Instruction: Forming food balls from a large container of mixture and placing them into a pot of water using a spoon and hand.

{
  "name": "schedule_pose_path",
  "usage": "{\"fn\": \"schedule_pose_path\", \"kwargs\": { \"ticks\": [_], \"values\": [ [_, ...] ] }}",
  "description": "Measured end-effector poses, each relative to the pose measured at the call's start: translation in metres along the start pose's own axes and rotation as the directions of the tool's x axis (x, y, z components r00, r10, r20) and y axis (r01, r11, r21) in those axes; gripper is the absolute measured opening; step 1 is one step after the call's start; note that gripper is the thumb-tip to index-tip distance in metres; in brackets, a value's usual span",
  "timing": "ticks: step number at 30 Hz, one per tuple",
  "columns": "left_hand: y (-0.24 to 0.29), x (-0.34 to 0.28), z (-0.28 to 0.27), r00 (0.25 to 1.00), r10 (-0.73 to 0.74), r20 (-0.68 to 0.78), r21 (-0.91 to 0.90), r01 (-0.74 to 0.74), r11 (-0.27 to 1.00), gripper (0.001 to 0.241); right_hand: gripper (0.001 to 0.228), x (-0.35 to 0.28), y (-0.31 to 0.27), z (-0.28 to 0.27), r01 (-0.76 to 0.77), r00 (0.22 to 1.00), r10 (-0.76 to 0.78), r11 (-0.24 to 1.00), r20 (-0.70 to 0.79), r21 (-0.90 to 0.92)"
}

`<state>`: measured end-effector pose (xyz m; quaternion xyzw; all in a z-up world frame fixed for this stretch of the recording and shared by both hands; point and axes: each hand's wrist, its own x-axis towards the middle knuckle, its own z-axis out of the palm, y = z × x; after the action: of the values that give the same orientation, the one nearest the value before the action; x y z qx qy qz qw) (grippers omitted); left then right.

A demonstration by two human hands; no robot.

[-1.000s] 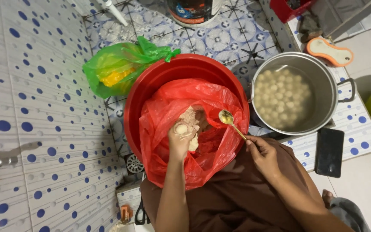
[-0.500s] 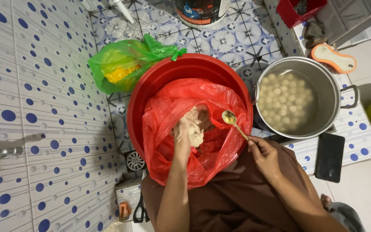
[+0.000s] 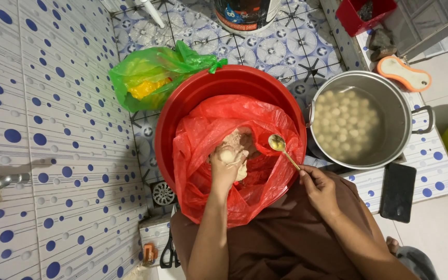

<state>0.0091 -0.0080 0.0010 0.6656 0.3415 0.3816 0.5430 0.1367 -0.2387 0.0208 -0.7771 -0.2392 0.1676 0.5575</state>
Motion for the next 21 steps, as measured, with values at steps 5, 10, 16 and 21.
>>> {"fn": "schedule_pose_path", "kwargs": {
  "ticks": [5,10,16,21],
  "values": [
    [0.023,0.007,-0.004,0.995,-0.097,-0.001,-0.057,0.097,0.994,0.037,0.022,0.001,0.002,0.0,0.0,1.0,0.0,1.0,-0.008,0.005],
    [0.033,0.004,-0.017,0.981,-0.166,0.104,-0.119,0.178,0.977,0.025,0.022,0.001,0.003,0.0,-0.001,1.0,0.001,1.0,-0.007,-0.012],
    [0.049,0.009,-0.009,0.948,-0.3,0.109,-0.233,0.318,0.919,0.018,0.022,0.001,0.004,0.0,-0.003,1.0,0.003,1.0,-0.006,-0.01],
    [0.043,0.011,-0.006,0.964,-0.251,0.083,-0.188,0.263,0.946,0.031,0.022,0.001,0.004,0.0,-0.002,1.0,0.002,1.0,-0.001,-0.017]
  ]
}}
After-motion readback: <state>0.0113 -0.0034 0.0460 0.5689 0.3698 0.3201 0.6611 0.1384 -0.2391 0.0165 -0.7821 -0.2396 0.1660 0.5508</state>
